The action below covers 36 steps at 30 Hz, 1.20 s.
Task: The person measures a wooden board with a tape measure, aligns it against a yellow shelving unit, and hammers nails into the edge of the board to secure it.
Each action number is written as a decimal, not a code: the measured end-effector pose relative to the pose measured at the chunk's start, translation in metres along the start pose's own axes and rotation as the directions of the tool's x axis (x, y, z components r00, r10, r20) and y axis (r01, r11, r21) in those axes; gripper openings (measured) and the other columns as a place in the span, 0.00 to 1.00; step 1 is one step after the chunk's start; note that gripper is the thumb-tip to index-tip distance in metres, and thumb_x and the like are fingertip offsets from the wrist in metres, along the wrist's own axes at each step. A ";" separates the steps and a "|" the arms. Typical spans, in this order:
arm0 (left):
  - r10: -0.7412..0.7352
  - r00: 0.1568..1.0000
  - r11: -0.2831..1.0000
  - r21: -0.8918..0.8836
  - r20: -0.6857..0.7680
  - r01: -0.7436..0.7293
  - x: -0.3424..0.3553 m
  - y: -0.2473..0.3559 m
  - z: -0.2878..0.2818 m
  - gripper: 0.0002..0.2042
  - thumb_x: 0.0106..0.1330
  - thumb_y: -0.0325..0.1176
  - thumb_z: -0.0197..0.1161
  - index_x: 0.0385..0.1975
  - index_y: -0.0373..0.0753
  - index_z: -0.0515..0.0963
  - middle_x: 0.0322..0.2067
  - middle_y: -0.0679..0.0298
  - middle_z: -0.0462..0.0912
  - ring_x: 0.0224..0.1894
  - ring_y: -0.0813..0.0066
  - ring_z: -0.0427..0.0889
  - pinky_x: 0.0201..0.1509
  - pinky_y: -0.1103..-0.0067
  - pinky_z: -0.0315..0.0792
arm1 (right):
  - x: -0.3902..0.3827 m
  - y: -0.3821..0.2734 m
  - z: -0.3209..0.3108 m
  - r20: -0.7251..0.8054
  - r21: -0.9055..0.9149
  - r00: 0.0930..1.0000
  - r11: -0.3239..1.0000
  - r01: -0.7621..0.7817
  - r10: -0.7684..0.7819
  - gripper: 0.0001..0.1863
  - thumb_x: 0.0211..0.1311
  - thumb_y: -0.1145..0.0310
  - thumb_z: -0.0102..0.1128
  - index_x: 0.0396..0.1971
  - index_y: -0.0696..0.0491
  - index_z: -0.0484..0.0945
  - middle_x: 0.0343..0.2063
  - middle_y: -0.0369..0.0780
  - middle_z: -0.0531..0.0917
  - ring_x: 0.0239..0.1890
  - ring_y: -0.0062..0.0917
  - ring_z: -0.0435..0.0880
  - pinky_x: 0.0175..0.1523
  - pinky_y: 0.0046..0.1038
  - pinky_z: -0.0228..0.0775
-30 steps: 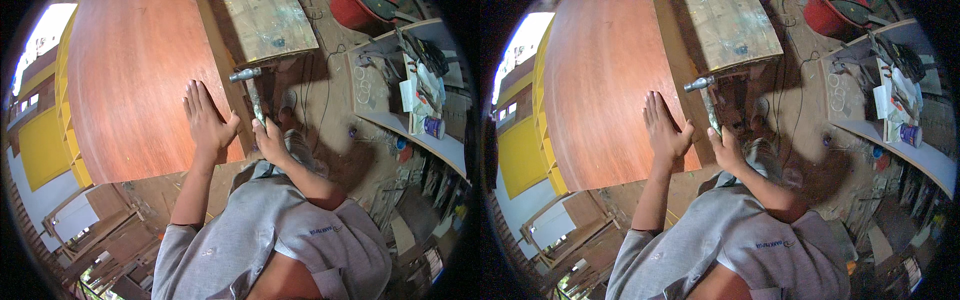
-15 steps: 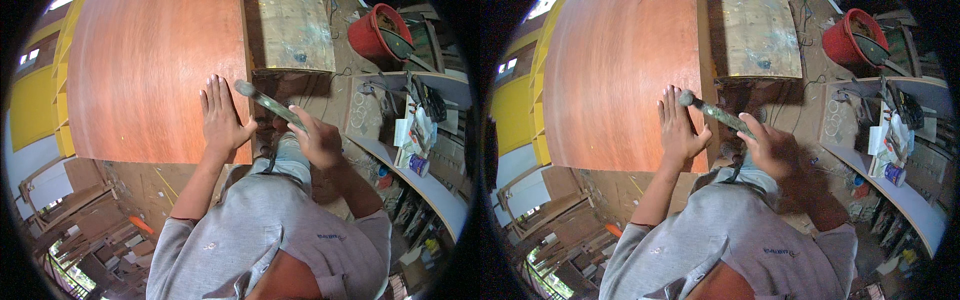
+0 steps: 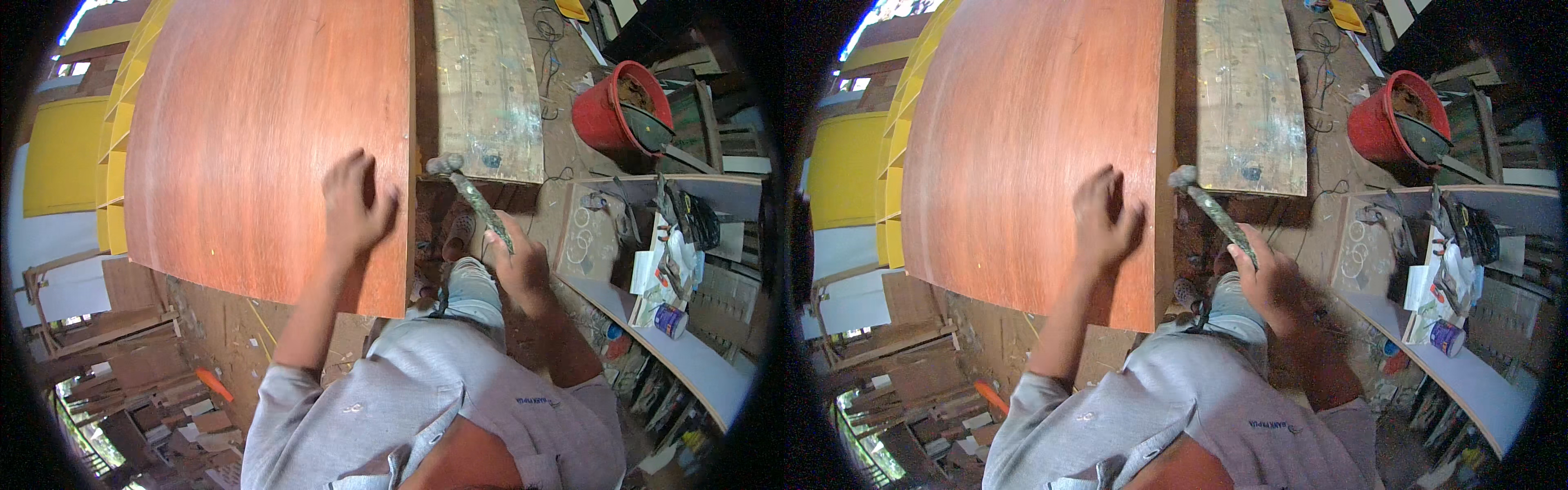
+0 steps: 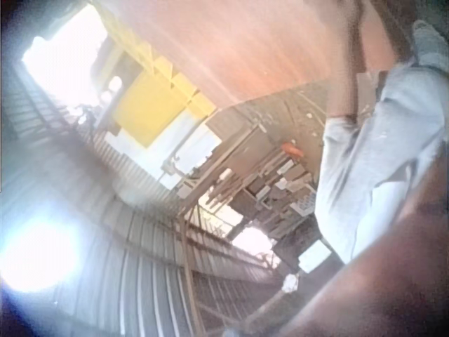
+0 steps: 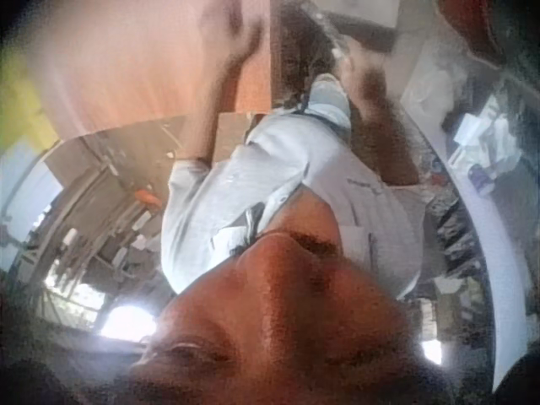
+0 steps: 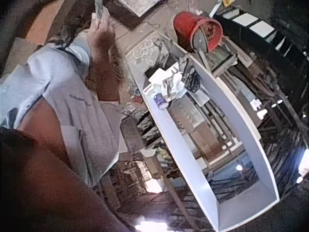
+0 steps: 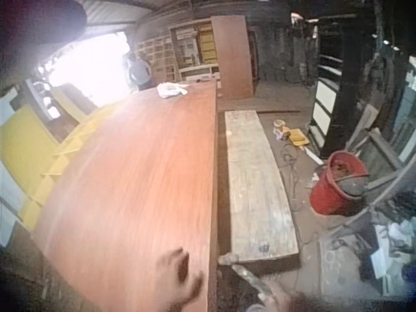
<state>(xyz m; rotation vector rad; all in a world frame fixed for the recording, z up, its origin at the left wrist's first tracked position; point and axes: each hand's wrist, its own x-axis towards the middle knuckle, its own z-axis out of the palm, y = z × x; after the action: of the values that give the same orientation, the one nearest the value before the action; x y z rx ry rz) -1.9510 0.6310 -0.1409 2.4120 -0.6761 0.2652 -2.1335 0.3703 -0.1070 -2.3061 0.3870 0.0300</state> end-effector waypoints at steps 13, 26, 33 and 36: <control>-0.073 0.992 0.905 0.412 -0.104 0.109 0.350 -0.275 0.017 0.19 0.78 0.44 0.61 0.50 0.33 0.86 0.49 0.39 0.89 0.54 0.37 0.88 0.60 0.54 0.81 | 0.037 0.053 -0.026 -0.039 0.113 0.991 0.986 -0.122 0.127 0.24 0.77 0.54 0.65 0.64 0.53 0.82 0.37 0.58 0.89 0.42 0.59 0.90 0.44 0.51 0.81; -0.051 0.993 0.929 -0.359 0.106 0.086 0.072 -0.058 -0.008 0.07 0.81 0.27 0.63 0.53 0.34 0.79 0.45 0.57 0.89 0.48 0.71 0.88 0.54 0.73 0.82 | -0.075 0.026 0.022 -0.212 0.107 0.953 0.974 -0.197 0.216 0.25 0.77 0.51 0.65 0.61 0.54 0.84 0.36 0.55 0.90 0.40 0.55 0.91 0.45 0.48 0.81; -0.032 0.949 0.729 -0.642 0.312 0.236 -0.141 0.013 -0.049 0.03 0.75 0.25 0.68 0.44 0.35 0.85 0.42 0.60 0.91 0.45 0.68 0.87 0.54 0.72 0.81 | -0.164 -0.014 0.081 -0.143 0.247 0.930 0.922 -0.298 0.339 0.26 0.78 0.50 0.65 0.64 0.52 0.83 0.45 0.56 0.90 0.49 0.53 0.91 0.54 0.45 0.81; 0.139 0.958 0.797 -0.603 0.251 0.043 -0.164 0.018 -0.051 0.04 0.70 0.24 0.71 0.42 0.35 0.87 0.41 0.57 0.90 0.46 0.59 0.87 0.55 0.69 0.79 | -0.194 -0.021 0.095 -0.205 0.254 0.923 0.928 -0.272 0.326 0.26 0.78 0.51 0.64 0.65 0.52 0.82 0.45 0.56 0.90 0.50 0.55 0.90 0.56 0.46 0.81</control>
<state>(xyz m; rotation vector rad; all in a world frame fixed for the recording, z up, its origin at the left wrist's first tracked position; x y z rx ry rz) -2.1014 0.7165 -0.1471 1.8190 -0.8050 -0.2609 -2.3030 0.5034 -0.1308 -2.0153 0.8288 -0.1397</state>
